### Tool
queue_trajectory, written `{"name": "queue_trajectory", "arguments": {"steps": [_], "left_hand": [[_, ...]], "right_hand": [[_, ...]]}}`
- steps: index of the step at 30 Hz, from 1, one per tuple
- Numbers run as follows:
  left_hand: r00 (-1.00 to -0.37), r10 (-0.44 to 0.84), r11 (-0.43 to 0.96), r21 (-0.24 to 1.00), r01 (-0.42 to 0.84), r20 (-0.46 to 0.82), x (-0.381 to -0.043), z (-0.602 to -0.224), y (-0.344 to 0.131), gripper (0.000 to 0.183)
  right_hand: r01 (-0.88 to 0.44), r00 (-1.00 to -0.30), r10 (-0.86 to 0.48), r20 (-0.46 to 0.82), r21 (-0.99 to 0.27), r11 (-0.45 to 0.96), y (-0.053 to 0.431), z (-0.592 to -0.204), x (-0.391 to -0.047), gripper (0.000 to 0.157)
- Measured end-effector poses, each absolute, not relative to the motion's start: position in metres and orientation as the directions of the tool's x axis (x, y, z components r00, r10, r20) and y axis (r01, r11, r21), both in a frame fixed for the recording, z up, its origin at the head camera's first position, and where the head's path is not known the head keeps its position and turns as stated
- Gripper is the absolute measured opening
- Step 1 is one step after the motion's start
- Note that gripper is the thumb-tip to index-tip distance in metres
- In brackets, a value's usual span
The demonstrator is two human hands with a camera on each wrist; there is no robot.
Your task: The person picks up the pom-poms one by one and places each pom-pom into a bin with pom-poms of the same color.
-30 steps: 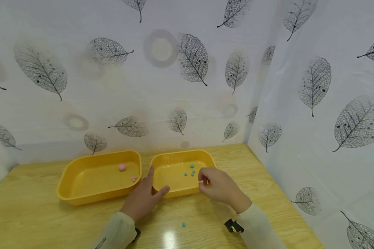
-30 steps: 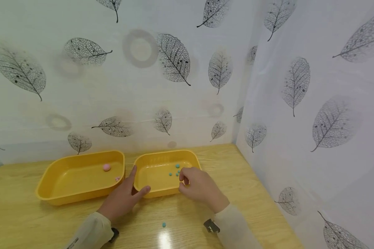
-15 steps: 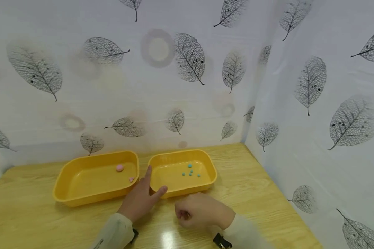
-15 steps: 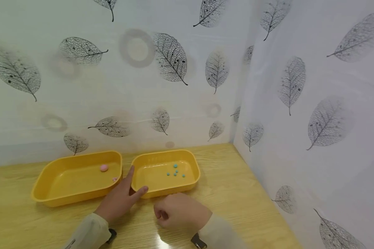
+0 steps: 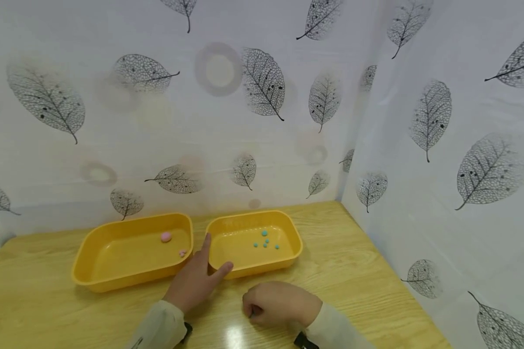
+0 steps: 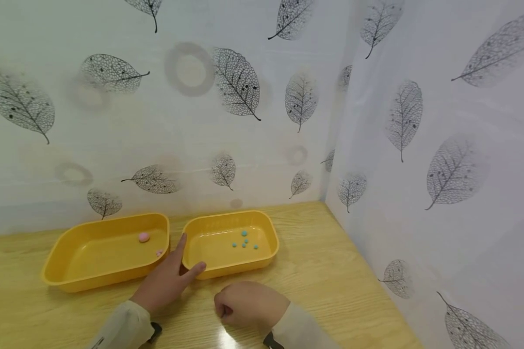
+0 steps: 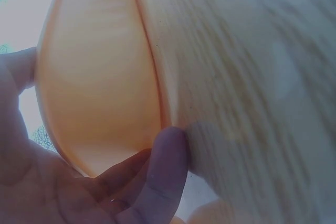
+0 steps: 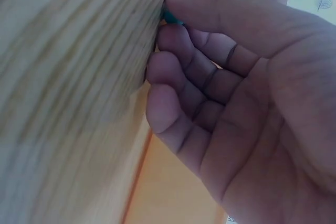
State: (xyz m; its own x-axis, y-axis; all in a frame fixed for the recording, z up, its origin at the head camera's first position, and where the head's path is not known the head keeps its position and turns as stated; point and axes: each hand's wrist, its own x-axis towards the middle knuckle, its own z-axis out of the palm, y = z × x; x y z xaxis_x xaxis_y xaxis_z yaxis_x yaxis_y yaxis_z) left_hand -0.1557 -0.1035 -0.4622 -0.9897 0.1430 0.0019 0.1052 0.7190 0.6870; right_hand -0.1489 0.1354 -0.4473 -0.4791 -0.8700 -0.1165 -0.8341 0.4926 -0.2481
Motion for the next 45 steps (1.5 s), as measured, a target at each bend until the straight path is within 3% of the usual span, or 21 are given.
{"name": "queue_trajectory", "arguments": {"steps": [11, 31, 45], "left_hand": [[-0.990, 0.140, 0.718, 0.689, 0.102, 0.001, -0.1543, -0.4615, -0.1044, 0.112], [-0.992, 0.128, 0.725, 0.682, 0.095, 0.002, -0.1520, -0.4576, -0.1020, 0.114], [-0.992, 0.126, 0.738, 0.667, 0.102, 0.013, -0.1533, -0.4589, -0.1013, 0.110]], "right_hand": [[-0.786, -0.498, -0.853, -0.154, -0.336, 0.519, 0.1365, -0.4467, -0.1512, 0.016], [-0.799, -0.478, -0.867, -0.143, -0.339, 0.497, 0.1351, -0.4420, -0.1491, 0.012], [-0.791, -0.506, -0.852, -0.134, -0.321, 0.521, 0.1369, -0.4437, -0.1494, 0.009]]}}
